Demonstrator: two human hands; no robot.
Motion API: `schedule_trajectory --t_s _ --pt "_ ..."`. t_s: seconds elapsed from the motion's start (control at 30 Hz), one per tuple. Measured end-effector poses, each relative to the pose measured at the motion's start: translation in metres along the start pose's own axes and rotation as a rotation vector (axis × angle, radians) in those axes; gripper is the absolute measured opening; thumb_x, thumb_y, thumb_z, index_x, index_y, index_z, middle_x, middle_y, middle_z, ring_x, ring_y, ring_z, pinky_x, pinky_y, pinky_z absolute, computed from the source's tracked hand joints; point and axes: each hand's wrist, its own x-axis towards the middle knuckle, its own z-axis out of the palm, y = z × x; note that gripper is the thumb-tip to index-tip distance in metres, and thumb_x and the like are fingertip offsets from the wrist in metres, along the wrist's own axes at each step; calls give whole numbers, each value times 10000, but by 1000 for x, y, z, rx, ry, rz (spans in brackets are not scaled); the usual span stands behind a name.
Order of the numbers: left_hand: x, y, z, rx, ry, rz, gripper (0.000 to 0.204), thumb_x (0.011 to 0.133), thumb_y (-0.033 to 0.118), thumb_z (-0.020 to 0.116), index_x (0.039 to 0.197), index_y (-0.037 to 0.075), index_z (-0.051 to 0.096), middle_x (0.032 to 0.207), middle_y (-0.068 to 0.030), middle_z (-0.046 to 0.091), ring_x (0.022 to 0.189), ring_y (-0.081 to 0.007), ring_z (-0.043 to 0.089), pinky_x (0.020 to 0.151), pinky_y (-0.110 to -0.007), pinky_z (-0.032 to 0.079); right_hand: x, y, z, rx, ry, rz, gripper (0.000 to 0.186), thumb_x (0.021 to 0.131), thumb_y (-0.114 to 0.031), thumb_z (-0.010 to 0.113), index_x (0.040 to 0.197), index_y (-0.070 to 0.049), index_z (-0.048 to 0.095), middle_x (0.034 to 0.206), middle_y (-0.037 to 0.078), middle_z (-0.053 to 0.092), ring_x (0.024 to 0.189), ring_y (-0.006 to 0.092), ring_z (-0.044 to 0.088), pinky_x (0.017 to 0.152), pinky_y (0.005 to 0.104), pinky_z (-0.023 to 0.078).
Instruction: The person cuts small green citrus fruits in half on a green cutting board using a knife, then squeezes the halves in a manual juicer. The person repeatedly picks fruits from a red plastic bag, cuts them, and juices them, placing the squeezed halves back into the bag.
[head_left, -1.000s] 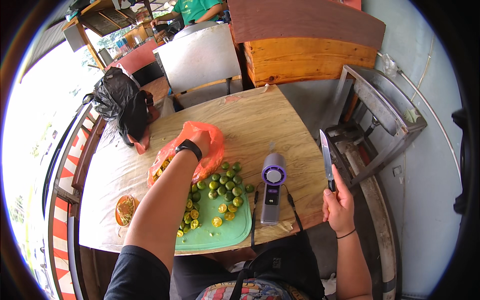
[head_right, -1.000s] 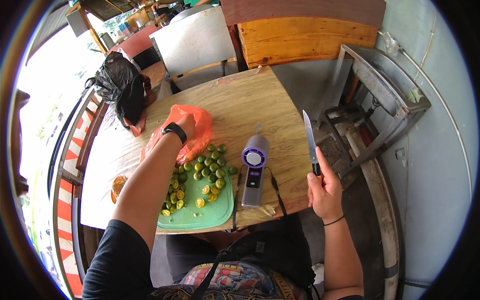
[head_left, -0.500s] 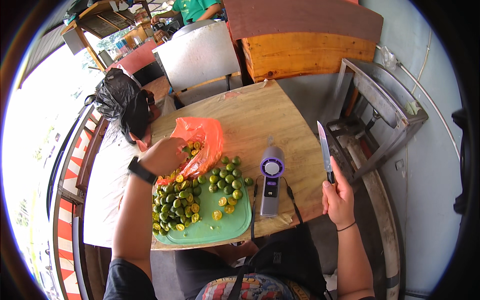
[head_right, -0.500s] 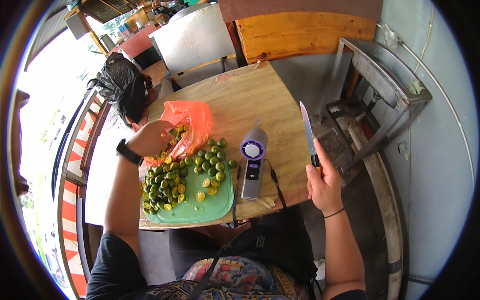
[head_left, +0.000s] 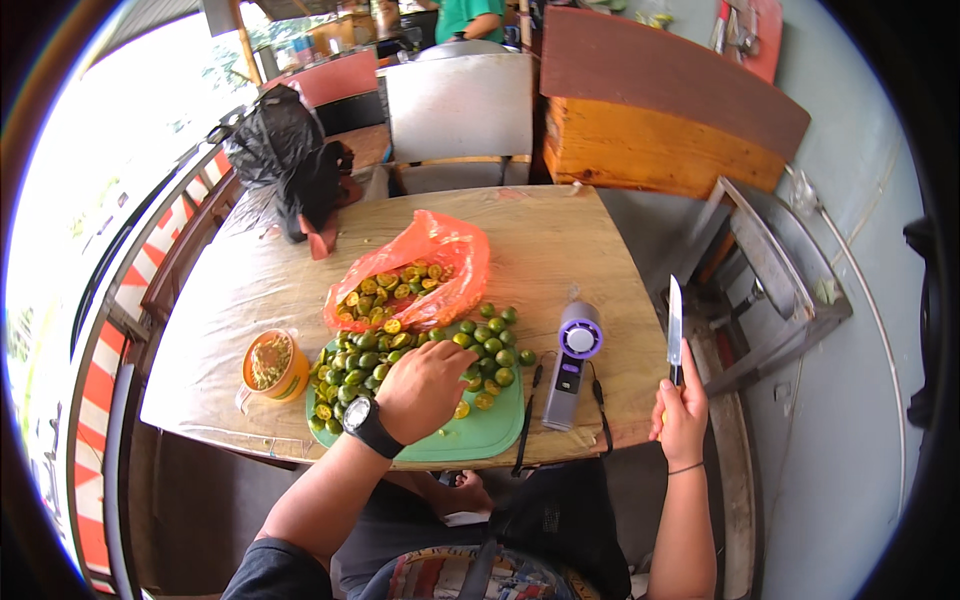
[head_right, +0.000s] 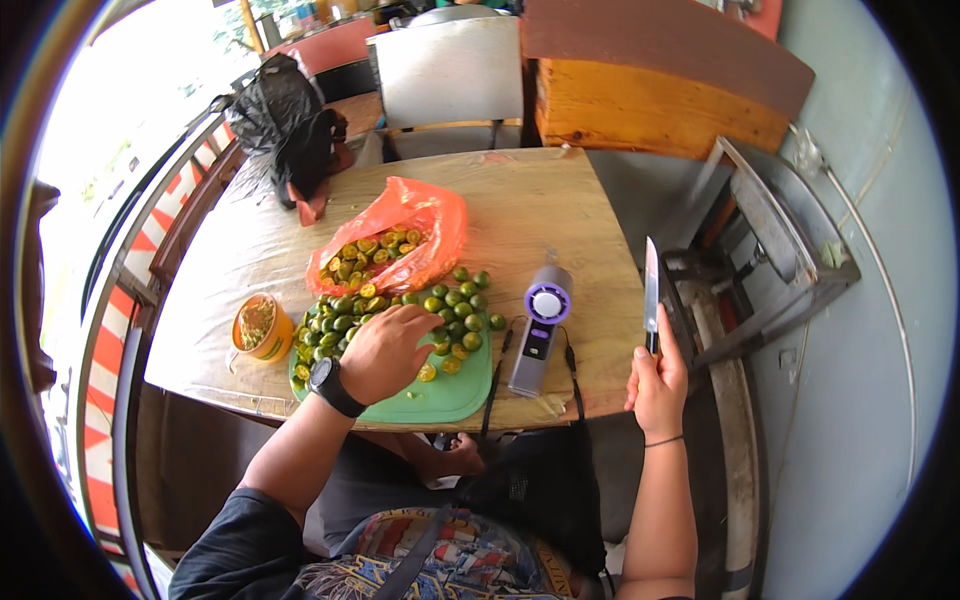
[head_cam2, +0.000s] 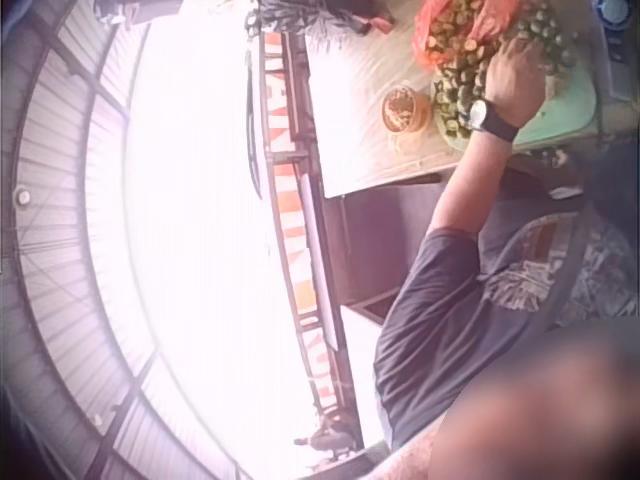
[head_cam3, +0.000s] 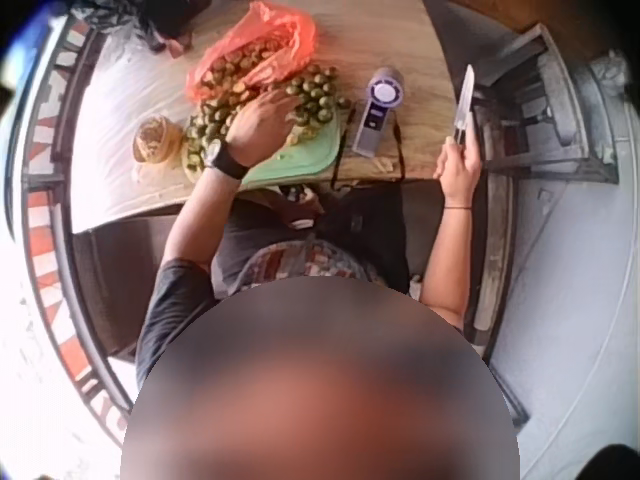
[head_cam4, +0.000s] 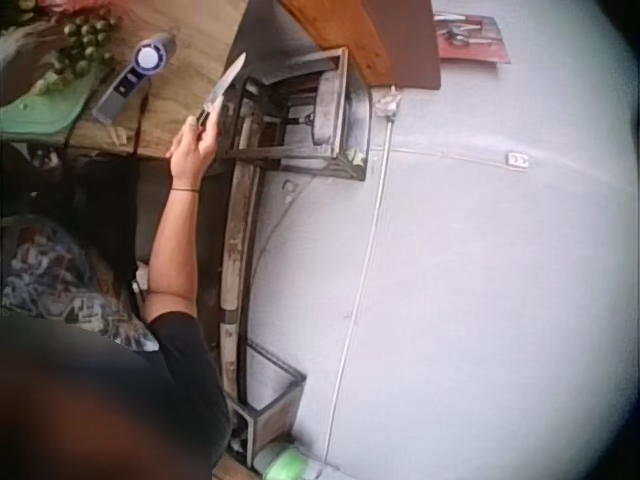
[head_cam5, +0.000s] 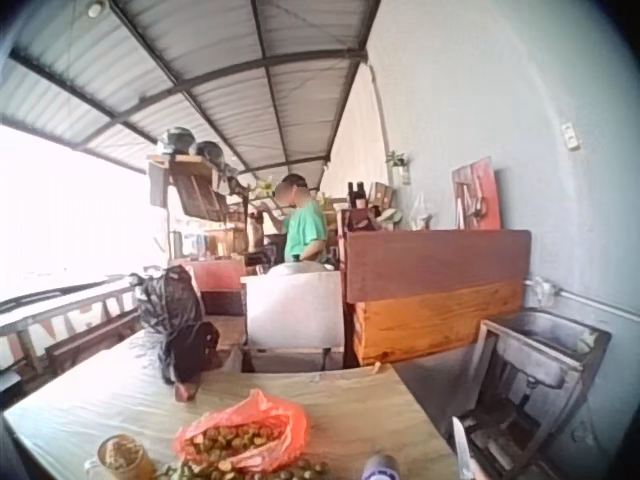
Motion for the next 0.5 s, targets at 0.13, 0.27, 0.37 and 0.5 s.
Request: schedule_trajectory --t_s 0.13,0.27,0.37,0.5 --pt "-41 2 -16 -116 218 118 301 883 103 741 1176 38 712 1154 -127 695 1073 -320 677 957 -426 551 -2 0 2 -21 23 10 632 1077 -60 492 1679 -139 319 654 -36 412 438 37 392 376 232 393" --pt "-113 -14 -39 -156 635 -60 293 795 -68 727 1060 46 775 992 -145 712 890 -321 711 764 -397 577 -3 1 6 -39 56 5 641 1083 -71 482 1689 -143 287 646 -32 415 430 45 396 371 235 399" --pt "-175 -53 -47 128 1037 -209 268 804 -114 605 1039 -30 702 972 -191 659 833 -258 650 721 -329 517 -3 1 9 -51 78 -11 646 1085 -93 484 1693 -159 274 658 -27 424 435 53 411 367 241 416" --pt "-232 -155 -48 135 1428 -293 331 958 -38 575 1287 1 590 1188 -80 569 1006 -149 525 883 -285 439 -3 2 10 -35 124 33 640 1088 -139 488 1691 -193 282 742 -4 467 449 60 436 350 250 422"
